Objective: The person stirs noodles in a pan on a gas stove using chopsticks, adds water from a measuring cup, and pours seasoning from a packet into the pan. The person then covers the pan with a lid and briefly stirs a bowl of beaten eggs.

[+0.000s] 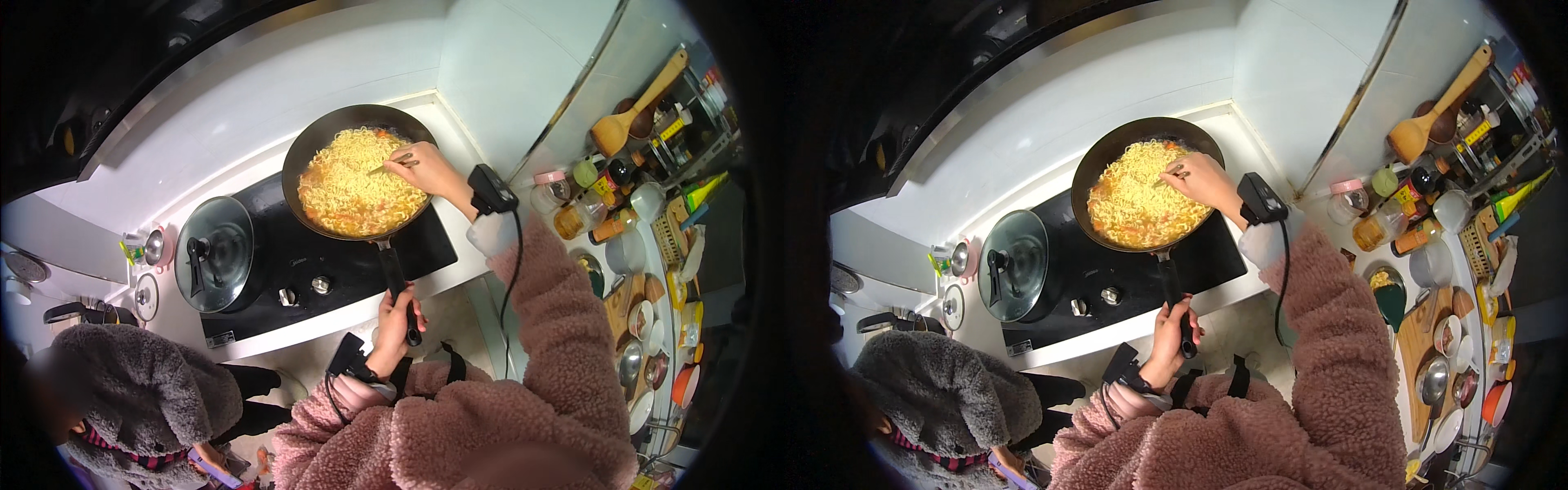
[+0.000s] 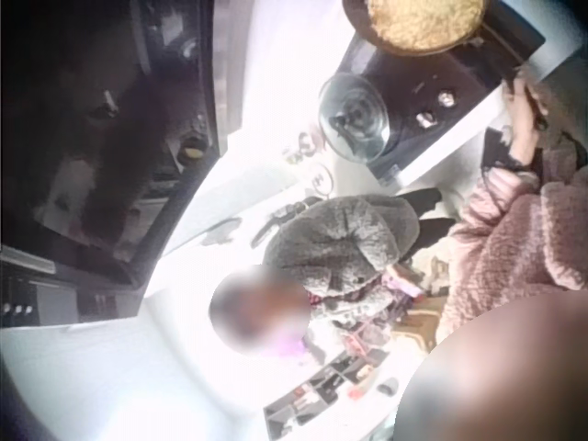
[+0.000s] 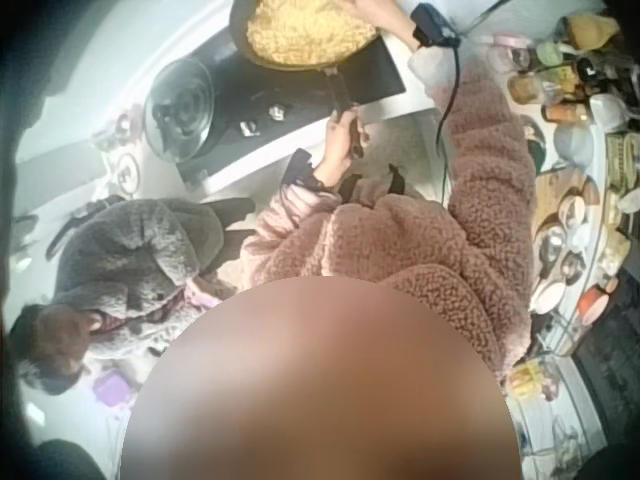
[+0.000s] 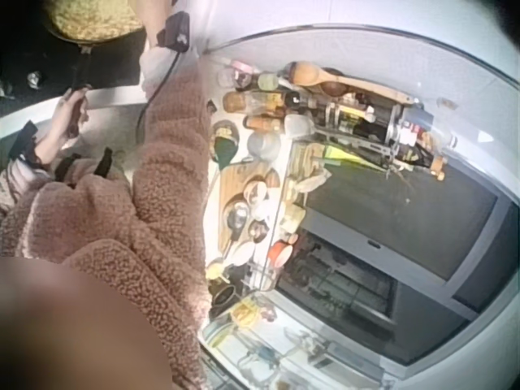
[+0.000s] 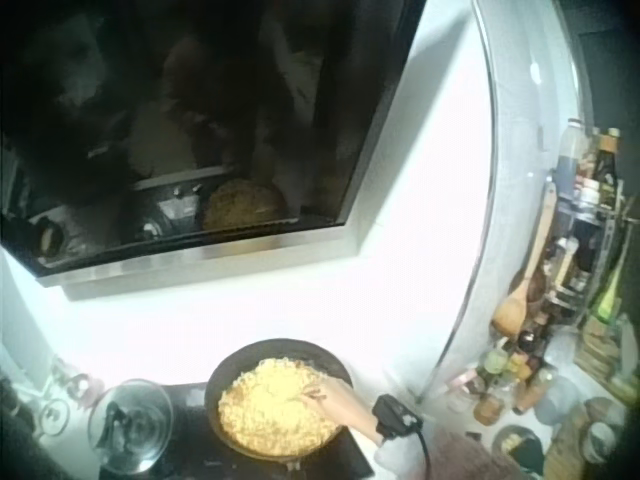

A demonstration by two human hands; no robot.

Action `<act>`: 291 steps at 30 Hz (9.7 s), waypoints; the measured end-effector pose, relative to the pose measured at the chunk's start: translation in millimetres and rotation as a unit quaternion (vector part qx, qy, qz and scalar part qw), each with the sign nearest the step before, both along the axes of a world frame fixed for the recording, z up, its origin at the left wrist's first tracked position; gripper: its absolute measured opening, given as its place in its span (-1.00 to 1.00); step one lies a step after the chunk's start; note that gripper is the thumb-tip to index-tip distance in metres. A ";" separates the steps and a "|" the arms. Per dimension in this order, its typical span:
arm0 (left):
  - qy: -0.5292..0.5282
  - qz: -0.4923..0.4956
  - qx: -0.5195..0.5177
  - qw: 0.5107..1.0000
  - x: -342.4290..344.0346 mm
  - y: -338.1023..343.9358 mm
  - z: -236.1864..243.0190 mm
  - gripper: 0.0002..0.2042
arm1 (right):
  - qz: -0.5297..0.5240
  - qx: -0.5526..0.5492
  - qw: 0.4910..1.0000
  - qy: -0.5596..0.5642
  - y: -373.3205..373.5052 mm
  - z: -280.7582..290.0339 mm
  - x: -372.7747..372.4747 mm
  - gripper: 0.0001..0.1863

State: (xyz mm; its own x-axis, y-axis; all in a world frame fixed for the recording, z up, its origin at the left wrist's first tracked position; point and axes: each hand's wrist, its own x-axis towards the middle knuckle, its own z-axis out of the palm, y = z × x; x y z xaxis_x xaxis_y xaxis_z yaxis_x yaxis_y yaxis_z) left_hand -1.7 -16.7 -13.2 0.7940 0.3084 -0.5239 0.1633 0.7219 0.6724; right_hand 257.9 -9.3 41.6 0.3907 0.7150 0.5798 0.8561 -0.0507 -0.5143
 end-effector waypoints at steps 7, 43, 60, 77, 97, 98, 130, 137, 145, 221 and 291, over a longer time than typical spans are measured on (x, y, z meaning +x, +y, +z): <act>-0.010 0.025 0.006 1.000 2.0 -1.4 -4.7 -0.84 | -0.074 -0.102 0.991 0.042 -63.0 57.8 -11.5 -0.72; 0.061 -0.293 0.092 0.950 -1.1 -160.1 -48.8 -0.76 | -0.520 -0.137 0.832 -0.132 -429.0 -154.8 -121.5 -0.55; 0.054 -0.320 0.113 0.939 -25.0 -177.5 -50.9 -0.78 | -0.742 -0.097 0.643 0.164 -567.5 -135.4 -64.4 -0.50; -0.268 -0.588 0.188 0.739 -53.9 -450.6 16.8 -0.53 | -0.649 0.170 0.685 0.286 -590.6 -37.0 -379.4 -0.47; -0.280 -0.738 0.082 0.608 -279.6 -771.0 65.2 -0.67 | -0.794 0.181 0.534 0.227 -962.4 -42.8 -742.4 -0.57; -0.260 -0.756 0.064 0.598 -287.5 -781.4 67.5 -0.67 | -0.807 0.181 0.498 0.262 -988.3 -44.2 -751.1 -0.60; -0.074 -0.752 -0.008 0.655 -447.2 -1081.4 104.0 -0.62 | -0.701 0.019 0.700 0.136 -1420.4 -140.7 -684.2 -0.65; -0.064 -0.751 0.001 0.657 -451.2 -1089.3 104.5 -0.63 | -0.700 0.024 0.700 0.139 -1423.1 -142.0 -687.3 -0.66; -0.074 -0.747 -0.010 0.660 -451.9 -1087.3 99.5 -0.63 | -0.708 0.034 0.690 0.146 -1424.2 -150.0 -702.8 -0.67; -0.105 -0.740 -0.048 0.662 -432.3 -998.1 89.4 -0.68 | -0.804 0.142 0.574 0.068 -1321.2 -181.3 -765.8 -0.74; 0.037 0.043 -0.036 0.998 8.0 -0.2 -5.4 -0.80 | 0.065 -0.271 0.851 0.444 47.3 16.3 -6.4 -0.77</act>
State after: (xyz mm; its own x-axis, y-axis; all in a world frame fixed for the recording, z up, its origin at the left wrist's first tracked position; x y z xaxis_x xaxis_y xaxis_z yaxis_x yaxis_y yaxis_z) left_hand 6.3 -16.9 -18.6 0.7245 0.3336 -0.6031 0.1455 0.7813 0.6069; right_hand 251.5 37.9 57.9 0.4005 0.8535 -0.3333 0.1575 -0.4225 -0.8926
